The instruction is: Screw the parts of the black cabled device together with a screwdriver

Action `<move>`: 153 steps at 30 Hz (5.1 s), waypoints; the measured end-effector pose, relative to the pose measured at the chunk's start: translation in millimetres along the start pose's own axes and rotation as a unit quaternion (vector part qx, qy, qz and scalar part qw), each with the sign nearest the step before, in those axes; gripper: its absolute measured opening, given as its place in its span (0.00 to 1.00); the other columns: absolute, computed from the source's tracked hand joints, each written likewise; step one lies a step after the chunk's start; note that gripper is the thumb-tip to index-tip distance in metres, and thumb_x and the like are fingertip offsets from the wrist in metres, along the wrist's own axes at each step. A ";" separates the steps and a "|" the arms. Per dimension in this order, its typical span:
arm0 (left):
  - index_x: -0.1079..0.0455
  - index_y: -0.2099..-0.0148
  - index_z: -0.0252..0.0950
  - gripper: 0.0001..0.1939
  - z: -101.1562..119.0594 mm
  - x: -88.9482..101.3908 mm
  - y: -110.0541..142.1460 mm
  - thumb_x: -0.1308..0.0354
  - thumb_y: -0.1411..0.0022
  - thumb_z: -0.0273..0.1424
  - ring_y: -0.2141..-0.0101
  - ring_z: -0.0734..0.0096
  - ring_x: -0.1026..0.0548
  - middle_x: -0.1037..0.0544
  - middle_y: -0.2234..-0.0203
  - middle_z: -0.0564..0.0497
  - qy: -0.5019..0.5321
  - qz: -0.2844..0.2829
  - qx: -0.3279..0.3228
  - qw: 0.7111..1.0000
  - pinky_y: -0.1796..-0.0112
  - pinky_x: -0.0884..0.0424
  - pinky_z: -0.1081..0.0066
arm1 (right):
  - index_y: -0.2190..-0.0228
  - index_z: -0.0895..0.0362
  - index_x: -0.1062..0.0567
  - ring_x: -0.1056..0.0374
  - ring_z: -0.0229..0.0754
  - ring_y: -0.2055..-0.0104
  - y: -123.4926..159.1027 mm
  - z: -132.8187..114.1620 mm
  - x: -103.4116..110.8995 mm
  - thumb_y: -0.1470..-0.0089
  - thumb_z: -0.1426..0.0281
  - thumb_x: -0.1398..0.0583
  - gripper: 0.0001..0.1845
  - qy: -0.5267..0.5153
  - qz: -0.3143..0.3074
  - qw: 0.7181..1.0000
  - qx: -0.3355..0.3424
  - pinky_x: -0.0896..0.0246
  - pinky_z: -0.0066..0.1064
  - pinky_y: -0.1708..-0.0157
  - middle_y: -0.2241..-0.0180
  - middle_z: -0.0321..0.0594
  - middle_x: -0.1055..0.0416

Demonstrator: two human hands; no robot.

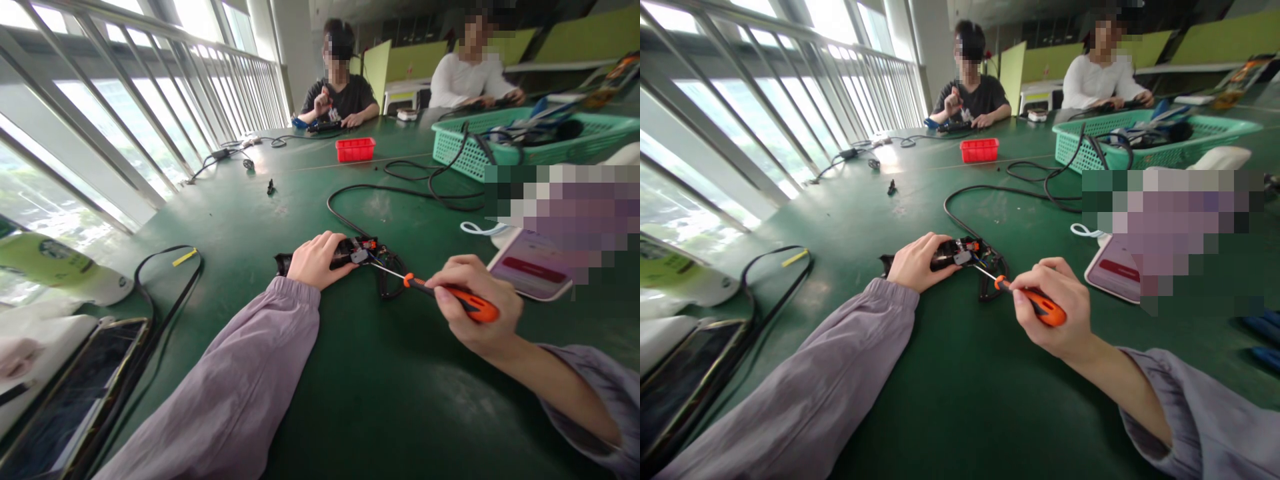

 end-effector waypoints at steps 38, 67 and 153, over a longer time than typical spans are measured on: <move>0.37 0.51 0.38 0.22 0.8 1.0 -0.5 0.45 0.43 0.45 0.61 0.66 0.27 0.27 0.63 0.50 0.011 -0.001 0.003 1.000 0.62 0.31 0.70 | 0.57 0.53 0.32 0.33 0.37 0.73 9.8 15.5 -1.2 0.57 0.78 0.37 0.23 -0.102 0.049 0.992 -0.062 0.34 0.30 0.75 0.70 0.36 0.33; 0.37 0.51 0.38 0.22 2.1 1.3 -0.7 0.46 0.43 0.45 0.61 0.66 0.27 0.27 0.62 0.50 0.005 -0.001 -0.001 1.000 0.62 0.32 0.70 | 0.69 0.52 0.32 0.32 0.41 0.72 -2.9 8.4 1.4 0.59 0.76 0.38 0.13 -0.073 0.055 0.995 -0.035 0.34 0.45 0.60 0.76 0.34 0.31; 0.37 0.51 0.37 0.22 1.7 1.6 -0.7 0.46 0.42 0.45 0.62 0.66 0.27 0.27 0.63 0.50 0.004 0.000 -0.002 1.000 0.62 0.31 0.70 | 0.56 0.51 0.32 0.31 0.38 0.70 11.9 17.3 -3.3 0.58 0.77 0.36 0.25 -0.084 0.038 0.994 -0.055 0.30 0.31 0.71 0.67 0.37 0.32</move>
Point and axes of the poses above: each hand's wrist, its own y-axis away from the middle knuckle, its own x-axis out of the back of the hand, z = x × y, the point moved 7 cm from there along -y, towards the middle knuckle
